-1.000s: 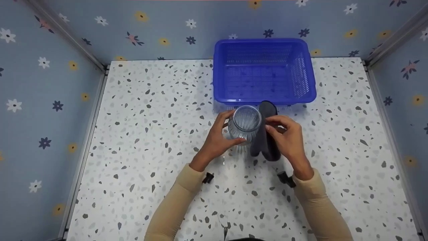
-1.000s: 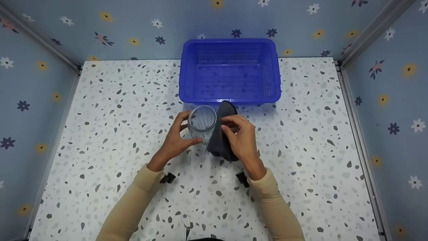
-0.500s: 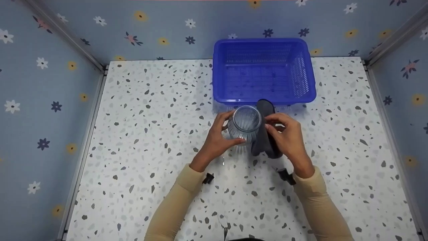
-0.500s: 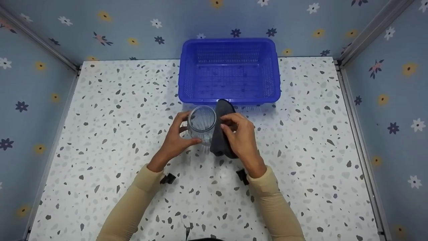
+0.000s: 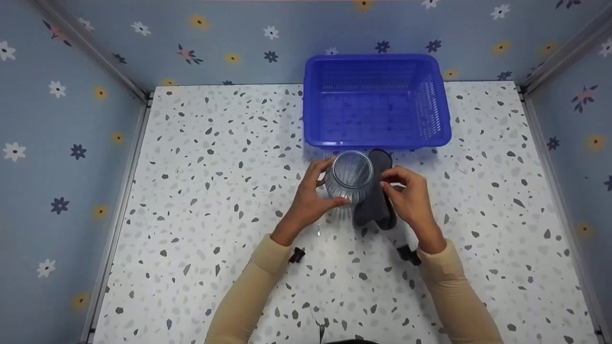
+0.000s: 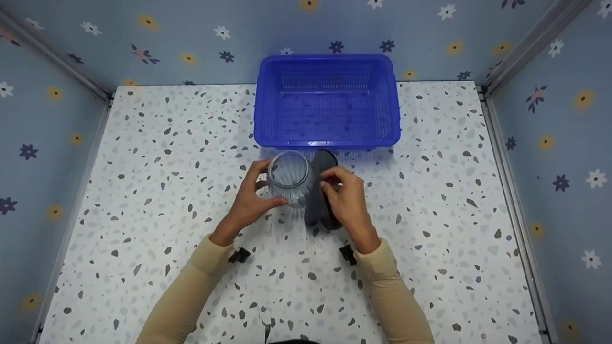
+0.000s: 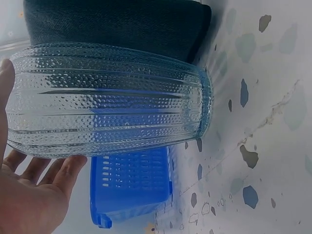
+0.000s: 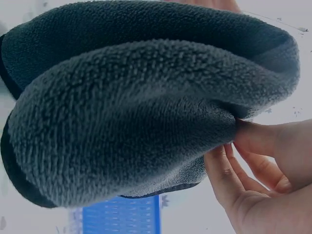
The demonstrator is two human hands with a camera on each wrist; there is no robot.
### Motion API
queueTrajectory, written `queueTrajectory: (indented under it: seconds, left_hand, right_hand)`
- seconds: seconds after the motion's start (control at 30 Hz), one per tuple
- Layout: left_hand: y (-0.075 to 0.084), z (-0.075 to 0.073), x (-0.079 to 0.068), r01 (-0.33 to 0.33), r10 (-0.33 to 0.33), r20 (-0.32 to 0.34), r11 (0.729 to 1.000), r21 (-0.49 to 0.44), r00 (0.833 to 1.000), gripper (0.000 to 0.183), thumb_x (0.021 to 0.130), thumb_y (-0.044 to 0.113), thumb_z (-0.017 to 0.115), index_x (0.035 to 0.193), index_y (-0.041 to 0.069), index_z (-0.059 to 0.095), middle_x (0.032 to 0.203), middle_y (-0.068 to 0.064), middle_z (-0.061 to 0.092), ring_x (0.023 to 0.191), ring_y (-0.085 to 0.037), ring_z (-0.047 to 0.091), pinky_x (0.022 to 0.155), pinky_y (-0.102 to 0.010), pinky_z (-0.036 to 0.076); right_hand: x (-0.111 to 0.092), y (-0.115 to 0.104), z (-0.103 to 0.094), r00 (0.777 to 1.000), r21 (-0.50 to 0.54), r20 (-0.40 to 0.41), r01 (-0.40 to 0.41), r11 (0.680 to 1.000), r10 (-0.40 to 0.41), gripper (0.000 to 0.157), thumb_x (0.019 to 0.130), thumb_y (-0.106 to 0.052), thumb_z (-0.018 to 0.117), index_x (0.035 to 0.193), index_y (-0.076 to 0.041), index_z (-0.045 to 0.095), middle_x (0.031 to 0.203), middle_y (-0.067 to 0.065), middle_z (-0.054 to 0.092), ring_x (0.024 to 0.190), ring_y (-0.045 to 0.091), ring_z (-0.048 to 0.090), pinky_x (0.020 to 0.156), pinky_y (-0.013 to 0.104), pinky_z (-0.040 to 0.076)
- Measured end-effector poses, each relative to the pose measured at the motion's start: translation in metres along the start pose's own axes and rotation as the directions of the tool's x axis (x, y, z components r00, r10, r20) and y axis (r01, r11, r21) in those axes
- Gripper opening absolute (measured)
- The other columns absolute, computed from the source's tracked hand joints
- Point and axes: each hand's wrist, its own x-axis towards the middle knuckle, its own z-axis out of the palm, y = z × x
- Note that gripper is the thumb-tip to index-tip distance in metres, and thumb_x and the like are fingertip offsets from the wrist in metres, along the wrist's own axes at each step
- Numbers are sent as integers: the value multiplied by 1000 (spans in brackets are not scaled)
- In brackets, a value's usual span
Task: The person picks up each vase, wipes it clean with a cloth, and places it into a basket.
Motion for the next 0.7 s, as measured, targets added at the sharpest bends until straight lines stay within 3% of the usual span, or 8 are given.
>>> queueTrajectory:
  seconds: [0.1,0.4,0.7]
  left_hand:
    - [0,0,0,-1,1,-1,1000,3,1000,98,75,24,98,158,12,46,152,-8,47,143,-26,48,108,-39,52]
    - [0,0,-1,24,-24,-3,1000,-16,1000,95,77,24,97,157,14,47,143,-8,49,141,-26,48,108,-44,51]
    - [0,1,-1,28,-28,-11,1000,-13,1000,97,76,21,98,157,11,47,144,-10,48,140,-28,50,109,-44,52]
  right_hand:
    - [-1,6,2,1000,5,3,-3,1000,3,11,91,17,70,98,9,73,96,15,72,94,25,73,74,15,58]
    - [1,32,12,999,-43,37,3,999,-1,10,90,19,69,94,10,72,92,24,72,84,16,69,71,13,53]
    - [4,51,24,995,-103,100,-21,994,31,12,86,22,67,91,12,70,89,25,72,80,31,70,69,15,51]
